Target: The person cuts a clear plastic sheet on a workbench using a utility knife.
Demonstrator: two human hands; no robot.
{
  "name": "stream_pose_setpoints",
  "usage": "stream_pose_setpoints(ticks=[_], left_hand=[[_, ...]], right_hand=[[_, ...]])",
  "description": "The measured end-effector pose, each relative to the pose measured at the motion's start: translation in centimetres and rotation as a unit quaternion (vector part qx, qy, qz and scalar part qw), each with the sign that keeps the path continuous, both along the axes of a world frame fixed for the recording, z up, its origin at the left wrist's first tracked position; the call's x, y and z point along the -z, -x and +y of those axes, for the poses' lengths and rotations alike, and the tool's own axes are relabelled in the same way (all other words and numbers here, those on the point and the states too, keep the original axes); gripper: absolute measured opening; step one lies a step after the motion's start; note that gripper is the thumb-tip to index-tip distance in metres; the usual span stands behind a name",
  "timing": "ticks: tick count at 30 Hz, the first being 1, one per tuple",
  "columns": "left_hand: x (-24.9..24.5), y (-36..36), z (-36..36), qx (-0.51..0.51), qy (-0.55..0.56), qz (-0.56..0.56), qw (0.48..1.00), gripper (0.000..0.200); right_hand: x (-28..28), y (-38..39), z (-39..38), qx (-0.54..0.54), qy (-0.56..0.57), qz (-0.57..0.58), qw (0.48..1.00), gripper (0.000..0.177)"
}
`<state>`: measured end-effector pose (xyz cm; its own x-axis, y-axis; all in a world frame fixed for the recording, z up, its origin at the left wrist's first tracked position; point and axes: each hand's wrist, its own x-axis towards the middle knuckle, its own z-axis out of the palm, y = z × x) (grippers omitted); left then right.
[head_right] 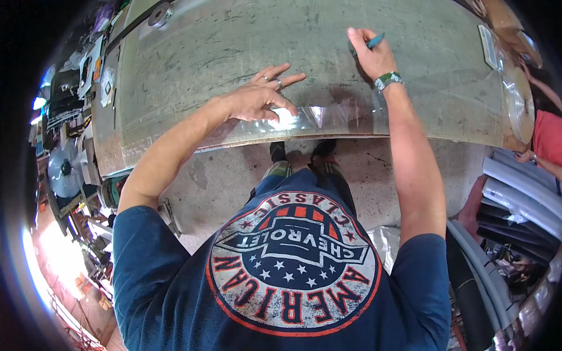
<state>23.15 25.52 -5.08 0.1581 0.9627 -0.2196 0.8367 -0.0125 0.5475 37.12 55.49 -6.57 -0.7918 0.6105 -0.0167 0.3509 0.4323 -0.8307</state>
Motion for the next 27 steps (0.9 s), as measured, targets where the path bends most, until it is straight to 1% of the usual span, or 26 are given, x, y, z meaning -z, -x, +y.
stream_pose_setpoints(ticks=[3,6,8,10,11,12,14,16,19,23,27], left_hand=[[-0.1,0.1,0.2,-0.002,0.011,0.014,1.0,0.051],[-0.2,-0.2,-0.1,-0.005,0.02,0.012,1.0,0.05],[-0.2,-0.1,-0.1,-0.006,0.021,0.013,1.0,0.05],[0.5,-0.1,-0.2,-0.007,0.011,0.002,1.0,0.051],[0.5,0.0,-0.2,-0.005,0.006,0.0,1.0,0.052],[0.5,0.2,-0.4,-0.001,0.002,-0.002,1.0,0.052],[0.8,0.4,-0.2,0.003,-0.005,0.008,1.0,0.054],[0.9,0.0,-0.4,0.007,-0.004,0.011,1.0,0.056],[0.7,0.1,-0.2,0.008,-0.002,0.02,1.0,0.058],[0.8,0.1,-0.1,0.007,0.0,0.027,1.0,0.061],[0.1,-0.1,-0.2,0.003,0.016,0.027,1.0,0.062]], right_hand=[[1.3,-2.2,0.5,0.067,-0.07,-0.109,0.989,0.069],[-3.4,-5.3,-2.1,0.139,0.081,-0.179,0.971,0.072],[-6.5,-8.7,-5.8,0.154,0.076,-0.162,0.972,0.071],[-7.8,-12.1,-11.2,0.118,0.077,-0.05,0.989,0.063],[-8.0,-13.4,-14.4,0.111,0.099,-0.027,0.988,0.056],[-7.7,-14.0,-17.5,0.107,0.122,-0.002,0.987,0.048],[-6.0,-14.0,-22.4,0.037,0.1,0.047,0.993,0.035],[-5.1,-12.1,-25.5,0.025,0.1,0.081,0.991,0.028],[-1.2,-10.1,-26.0,-0.004,-0.04,0.126,0.991,0.03],[1.2,-8.6,-25.3,0.005,-0.077,0.107,0.991,0.031],[2.1,-7.9,-24.9,0.014,-0.078,0.102,0.992,0.032]])
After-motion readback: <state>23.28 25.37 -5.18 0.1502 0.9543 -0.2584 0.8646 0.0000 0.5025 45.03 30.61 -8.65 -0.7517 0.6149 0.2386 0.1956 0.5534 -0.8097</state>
